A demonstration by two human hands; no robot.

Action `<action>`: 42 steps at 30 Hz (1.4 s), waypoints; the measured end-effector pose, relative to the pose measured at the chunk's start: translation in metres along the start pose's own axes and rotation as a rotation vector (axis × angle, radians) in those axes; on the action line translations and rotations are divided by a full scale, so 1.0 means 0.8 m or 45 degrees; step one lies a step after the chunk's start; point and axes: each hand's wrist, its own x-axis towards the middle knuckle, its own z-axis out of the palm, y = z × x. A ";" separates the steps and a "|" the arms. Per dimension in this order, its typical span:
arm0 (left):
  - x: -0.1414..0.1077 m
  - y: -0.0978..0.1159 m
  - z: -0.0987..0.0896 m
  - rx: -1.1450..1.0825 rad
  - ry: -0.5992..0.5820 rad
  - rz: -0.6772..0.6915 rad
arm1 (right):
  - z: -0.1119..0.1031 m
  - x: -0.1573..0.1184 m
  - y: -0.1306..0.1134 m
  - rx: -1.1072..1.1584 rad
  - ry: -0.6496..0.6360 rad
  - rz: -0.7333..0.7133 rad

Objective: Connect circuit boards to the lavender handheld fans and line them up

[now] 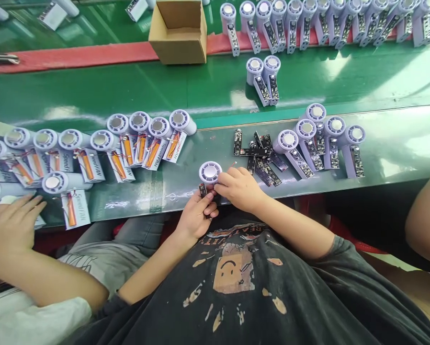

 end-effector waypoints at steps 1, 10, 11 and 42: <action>0.002 0.001 0.001 -0.009 -0.008 -0.024 | 0.000 0.001 0.000 -0.008 0.006 -0.009; 0.017 -0.007 0.003 0.081 0.024 0.073 | -0.001 0.009 0.002 0.164 -0.099 0.117; 0.018 -0.009 0.000 0.131 0.036 0.156 | -0.001 0.009 0.002 0.197 -0.110 0.140; -0.007 0.027 -0.049 1.792 0.136 0.949 | 0.016 0.038 -0.039 0.230 -0.115 0.341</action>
